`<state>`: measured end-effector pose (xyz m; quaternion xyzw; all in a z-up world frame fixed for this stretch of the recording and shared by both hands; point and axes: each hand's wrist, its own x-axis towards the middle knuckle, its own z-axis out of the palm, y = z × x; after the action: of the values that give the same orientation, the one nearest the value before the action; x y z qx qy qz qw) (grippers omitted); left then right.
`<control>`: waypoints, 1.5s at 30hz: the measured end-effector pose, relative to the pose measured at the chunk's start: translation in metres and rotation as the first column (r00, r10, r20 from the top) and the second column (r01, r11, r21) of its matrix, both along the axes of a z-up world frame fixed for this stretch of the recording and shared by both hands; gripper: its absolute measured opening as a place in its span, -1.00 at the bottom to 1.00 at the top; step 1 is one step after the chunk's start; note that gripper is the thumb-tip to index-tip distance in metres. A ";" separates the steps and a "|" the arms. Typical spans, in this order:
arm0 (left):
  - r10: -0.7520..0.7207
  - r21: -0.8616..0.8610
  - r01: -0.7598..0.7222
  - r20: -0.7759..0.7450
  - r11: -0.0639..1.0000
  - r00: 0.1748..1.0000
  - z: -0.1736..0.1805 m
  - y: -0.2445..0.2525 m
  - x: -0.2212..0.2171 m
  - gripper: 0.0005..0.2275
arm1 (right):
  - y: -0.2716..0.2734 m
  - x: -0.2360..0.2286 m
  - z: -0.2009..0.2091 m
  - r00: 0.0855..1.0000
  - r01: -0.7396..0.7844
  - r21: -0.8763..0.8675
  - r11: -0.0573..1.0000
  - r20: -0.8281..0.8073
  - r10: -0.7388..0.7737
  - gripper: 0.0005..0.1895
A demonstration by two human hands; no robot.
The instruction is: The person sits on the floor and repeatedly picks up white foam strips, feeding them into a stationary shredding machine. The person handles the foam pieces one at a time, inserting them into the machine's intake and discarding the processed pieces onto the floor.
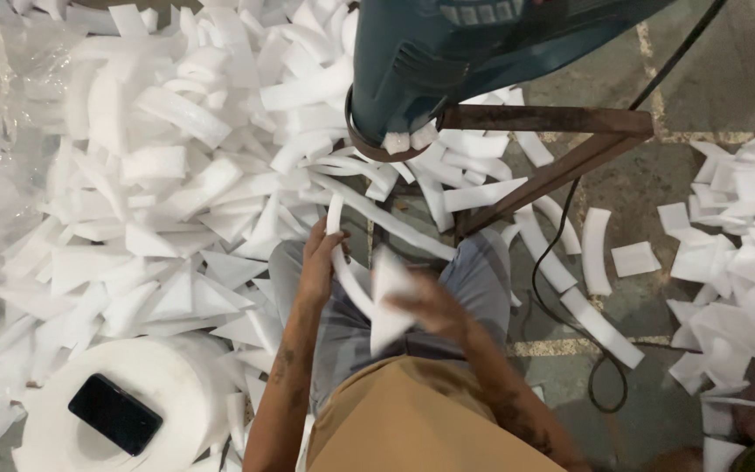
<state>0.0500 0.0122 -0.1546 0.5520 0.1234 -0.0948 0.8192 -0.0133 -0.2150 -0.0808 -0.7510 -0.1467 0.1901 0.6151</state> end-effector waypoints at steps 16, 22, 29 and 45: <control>-0.074 -0.424 0.023 -0.104 0.905 0.992 0.055 -0.025 -0.047 -0.49 | 0.022 0.015 -0.006 0.976 0.166 0.013 0.986 0.138 -0.167 -0.33; -0.060 -0.163 0.057 -0.016 0.985 0.998 0.084 -0.031 -0.039 -0.44 | 0.021 0.016 0.032 0.921 0.229 -0.188 0.955 0.360 -0.150 -0.28; -0.147 0.108 0.124 0.243 0.986 0.959 0.104 -0.033 -0.041 -0.41 | 0.014 0.016 0.063 0.959 0.229 -0.267 0.936 0.228 -0.170 -0.29; -0.090 -0.207 0.101 0.061 0.973 0.994 0.105 -0.043 -0.022 -0.31 | 0.015 0.031 -0.001 0.971 0.209 0.159 0.965 0.085 -0.224 -0.23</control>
<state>0.0280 -0.0310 -0.0494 0.4701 0.0650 -0.1325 0.8702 0.0177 -0.1997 -0.0821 -0.7231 -0.1088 0.0718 0.6784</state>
